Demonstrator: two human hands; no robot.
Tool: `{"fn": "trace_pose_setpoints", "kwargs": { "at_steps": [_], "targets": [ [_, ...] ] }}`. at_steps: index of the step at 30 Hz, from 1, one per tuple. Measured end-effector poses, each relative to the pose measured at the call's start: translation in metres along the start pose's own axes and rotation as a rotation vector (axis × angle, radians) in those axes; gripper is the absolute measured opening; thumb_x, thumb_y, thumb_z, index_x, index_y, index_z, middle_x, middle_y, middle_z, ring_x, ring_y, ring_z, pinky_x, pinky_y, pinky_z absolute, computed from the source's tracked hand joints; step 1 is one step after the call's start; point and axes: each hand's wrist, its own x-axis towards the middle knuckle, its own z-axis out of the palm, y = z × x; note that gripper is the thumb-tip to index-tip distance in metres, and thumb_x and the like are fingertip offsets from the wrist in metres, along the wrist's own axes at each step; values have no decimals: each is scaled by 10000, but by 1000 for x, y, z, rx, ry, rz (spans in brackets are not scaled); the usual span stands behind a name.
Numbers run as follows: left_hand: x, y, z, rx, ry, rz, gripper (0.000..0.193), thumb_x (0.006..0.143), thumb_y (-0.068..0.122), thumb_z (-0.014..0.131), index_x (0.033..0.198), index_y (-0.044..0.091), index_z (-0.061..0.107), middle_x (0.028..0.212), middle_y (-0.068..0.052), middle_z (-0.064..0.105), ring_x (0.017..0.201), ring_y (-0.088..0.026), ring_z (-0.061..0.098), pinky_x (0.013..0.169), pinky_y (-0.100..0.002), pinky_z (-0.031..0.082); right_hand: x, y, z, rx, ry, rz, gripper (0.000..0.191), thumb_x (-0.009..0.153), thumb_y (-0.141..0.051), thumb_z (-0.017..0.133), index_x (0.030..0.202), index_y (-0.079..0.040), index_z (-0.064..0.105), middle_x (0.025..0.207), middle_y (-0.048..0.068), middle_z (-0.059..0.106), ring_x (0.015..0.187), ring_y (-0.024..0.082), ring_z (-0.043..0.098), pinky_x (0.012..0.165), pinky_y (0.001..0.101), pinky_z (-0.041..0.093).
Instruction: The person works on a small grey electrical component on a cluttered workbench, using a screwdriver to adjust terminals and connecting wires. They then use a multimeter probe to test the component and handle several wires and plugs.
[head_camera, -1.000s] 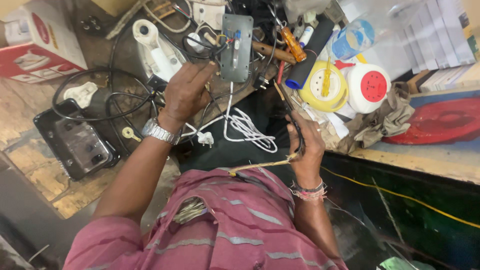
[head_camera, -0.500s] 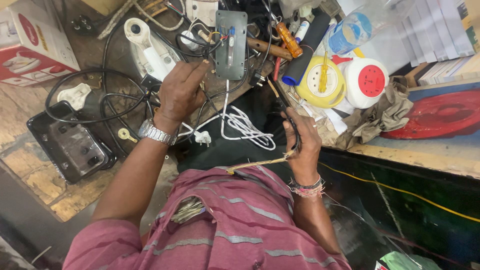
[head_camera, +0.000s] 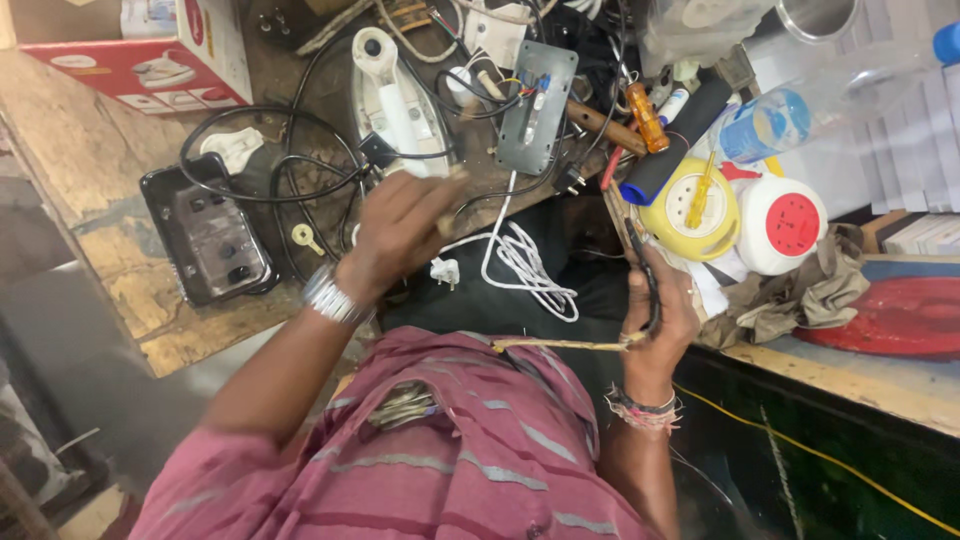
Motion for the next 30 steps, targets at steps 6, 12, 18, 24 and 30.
{"fn": "trace_pose_setpoints", "kwargs": {
  "at_steps": [6, 12, 18, 24, 30],
  "targets": [
    [-9, 47, -18, -97, 14, -208, 524, 788, -126, 635, 1291, 16, 668, 1131, -129, 689, 946, -311, 668, 838, -403, 548, 2, -23, 33, 903, -10, 490, 335, 1001, -32, 637, 1329, 31, 603, 1204, 167, 714, 1089, 231, 688, 874, 358, 586],
    [8, 74, 15, -239, -111, -133, 594, 813, -93, 662, 1390, 31, 594, 1343, -151, 607, 1186, -374, 591, 1015, -472, 487, 10, -47, 45, 1550, -194, 602, 360, 977, -54, 608, 1316, 70, 621, 1310, 165, 671, 1192, 234, 671, 1040, 369, 554],
    [5, 91, 27, -64, -338, -179, 791, 765, -24, 636, 1532, 75, 467, 1577, -102, 484, 1375, -404, 444, 1020, -576, 376, -12, -42, 70, 1272, 46, 609, 333, 974, 48, 698, 1296, 44, 615, 1109, 80, 681, 976, 134, 660, 894, 299, 581],
    [10, 89, 20, -8, -475, -119, 950, 654, 40, 703, 1546, 87, 380, 1630, -196, 343, 1503, -470, 237, 1055, -672, 307, -20, -36, 79, 1438, 66, 658, 265, 1001, 84, 686, 1258, 55, 629, 1041, 101, 684, 864, 143, 667, 782, 269, 553],
    [3, 14, -10, -53, -197, -242, 780, 766, -24, 710, 1501, 79, 470, 1514, -248, 499, 1320, -422, 537, 1079, -511, 459, -17, -39, 54, 1393, 87, 694, 258, 965, 60, 621, 1221, 21, 617, 1101, 179, 705, 848, 189, 686, 724, 331, 592]
  ]
}}
